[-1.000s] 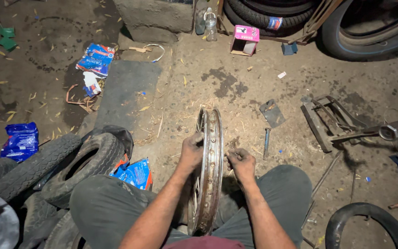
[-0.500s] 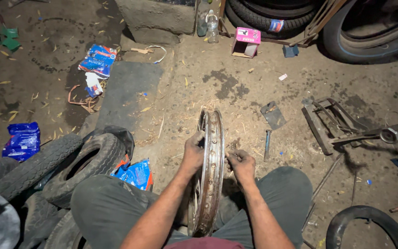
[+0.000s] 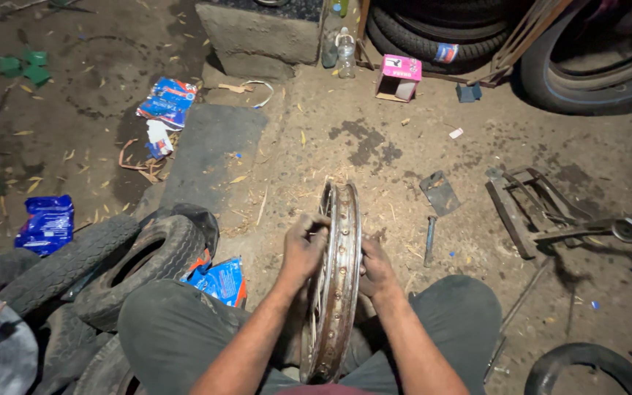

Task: The person sits on the floor of a motorcycle repair shop holding a wheel rim on their lap. They scrape and rub the rim's surface and spoke area with a small hand-held tool, rotating the rim to work around it, and occasionally reposition the rim between their legs.

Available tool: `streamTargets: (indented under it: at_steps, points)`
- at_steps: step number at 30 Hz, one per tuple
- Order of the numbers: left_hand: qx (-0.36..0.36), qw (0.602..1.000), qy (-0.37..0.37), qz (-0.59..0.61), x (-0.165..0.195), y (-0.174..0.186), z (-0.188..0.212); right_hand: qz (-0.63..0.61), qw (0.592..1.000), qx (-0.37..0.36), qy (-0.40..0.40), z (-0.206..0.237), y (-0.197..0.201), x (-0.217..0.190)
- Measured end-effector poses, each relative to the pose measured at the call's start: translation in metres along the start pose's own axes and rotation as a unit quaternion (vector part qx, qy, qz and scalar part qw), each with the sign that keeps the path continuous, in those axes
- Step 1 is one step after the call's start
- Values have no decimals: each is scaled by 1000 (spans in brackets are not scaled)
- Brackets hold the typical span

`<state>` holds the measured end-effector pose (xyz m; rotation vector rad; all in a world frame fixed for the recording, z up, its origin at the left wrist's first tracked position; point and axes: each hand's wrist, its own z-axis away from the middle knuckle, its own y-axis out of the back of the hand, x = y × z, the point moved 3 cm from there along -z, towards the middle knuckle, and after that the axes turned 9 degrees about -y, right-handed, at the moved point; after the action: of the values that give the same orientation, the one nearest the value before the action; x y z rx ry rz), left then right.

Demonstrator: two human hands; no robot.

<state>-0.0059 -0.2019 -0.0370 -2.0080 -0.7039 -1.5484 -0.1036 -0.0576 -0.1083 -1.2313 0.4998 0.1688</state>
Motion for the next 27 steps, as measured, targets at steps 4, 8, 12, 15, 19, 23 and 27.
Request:
streamTargets:
  at_steps: [4, 8, 12, 15, 19, 23, 27]
  points:
    - [69, 995, 48, -57, 38, -7, -2, 23, 998, 44, -24, -10, 3, 7]
    - [-26, 979, -74, -186, 73, -33, -1, -38, 999, 18, -23, -11, 6, 7]
    - [-44, 962, -95, -252, 77, -37, -1, 101, 994, 19, 38, -12, 10, 6]
    - [-48, 951, -101, -287, 70, -36, 1, 43, 998, 38, -1, -20, 16, 9]
    - [-38, 944, -106, -311, 61, -38, 2, 61, 997, -9, 47, -24, 19, 6]
    - [-46, 940, -91, -326, 55, -40, 3, 4, 998, -35, 50, -26, 19, 9]
    - [-48, 941, -72, -328, 55, -42, 3, 35, 996, 42, 70, -23, 20, 9]
